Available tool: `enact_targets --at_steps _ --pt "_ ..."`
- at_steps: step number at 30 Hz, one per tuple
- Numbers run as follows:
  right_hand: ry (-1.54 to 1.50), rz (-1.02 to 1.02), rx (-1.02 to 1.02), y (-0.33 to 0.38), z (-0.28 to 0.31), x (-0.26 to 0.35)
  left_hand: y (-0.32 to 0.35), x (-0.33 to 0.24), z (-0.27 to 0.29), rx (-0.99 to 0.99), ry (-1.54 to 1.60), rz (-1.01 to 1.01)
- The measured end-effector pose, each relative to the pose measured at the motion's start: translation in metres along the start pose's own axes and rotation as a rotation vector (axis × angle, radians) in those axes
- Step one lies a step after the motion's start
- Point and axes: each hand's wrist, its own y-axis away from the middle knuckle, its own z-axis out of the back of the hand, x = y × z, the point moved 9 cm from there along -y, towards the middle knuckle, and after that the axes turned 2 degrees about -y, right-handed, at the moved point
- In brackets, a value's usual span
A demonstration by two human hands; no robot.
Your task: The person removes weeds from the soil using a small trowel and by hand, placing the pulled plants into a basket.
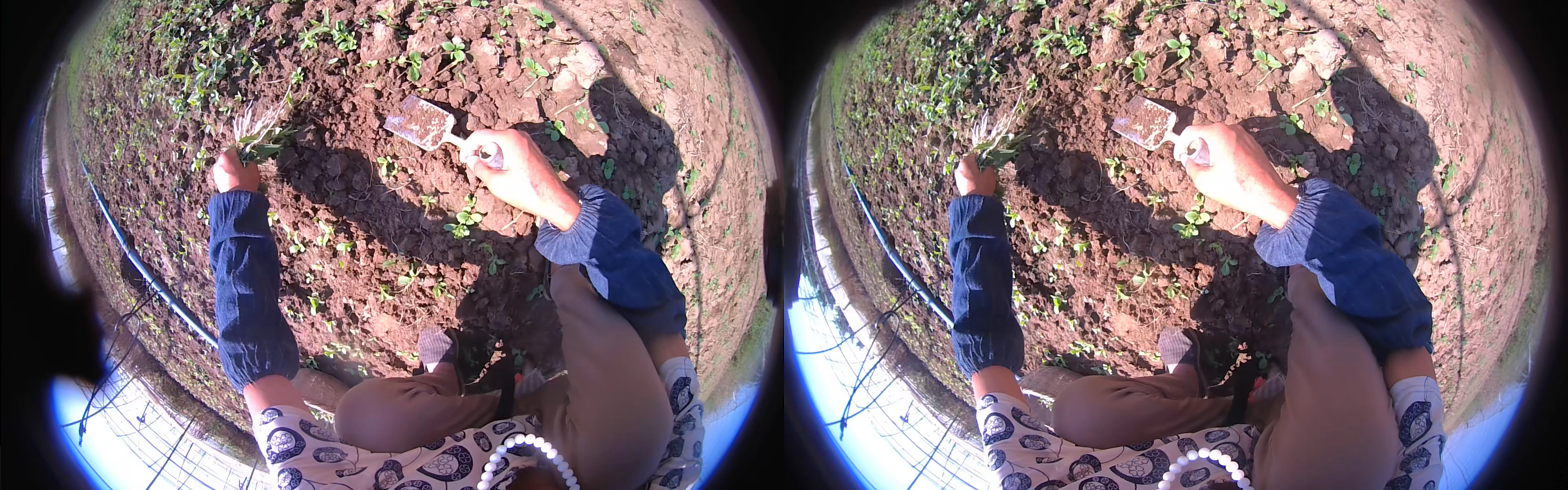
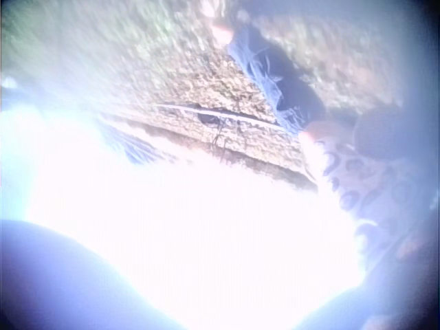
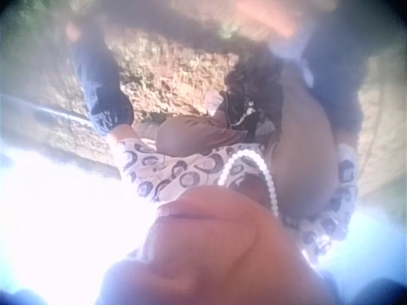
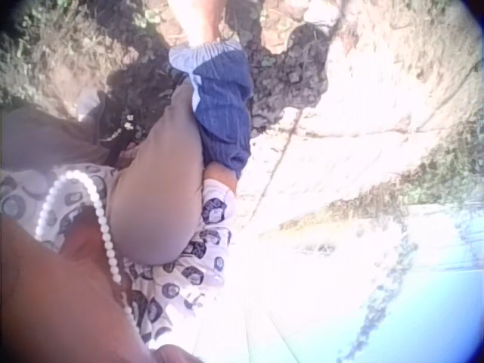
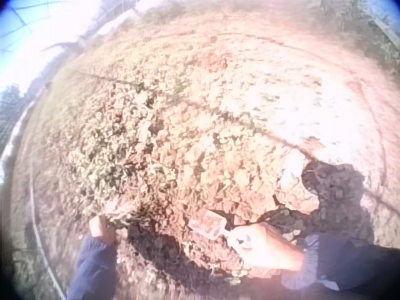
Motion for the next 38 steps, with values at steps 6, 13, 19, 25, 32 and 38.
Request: enact_targets --at_steps 6,13,19,25,32,38 --pt "0.099 -0.09 0.039 -0.002 -0.005 -0.006 0.136 -0.005 0.052 0.029 0.861 0.202" --pt "0.094 -0.181 0.086 0.025 0.017 0.047 0.358 -0.042 0.15 -0.03 0.438 -0.067" --pt "0.079 -0.112 0.119 0.051 0.031 0.068 0.533 0.022 0.314 -0.347 0.205 0.222" --pt "0.06 -0.115 0.026 0.094 0.067 0.094 0.675 0.144 0.289 -0.217 -0.085 0.699" --pt "0.27 -0.161 -0.033 0.149 0.125 0.084 0.758 0.193 0.247 -0.117 -0.438 0.905" --pt "0.003 0.013 0.047 0.177 0.141 0.033 0.864 0.305 0.206 -0.404 -0.106 1.135"
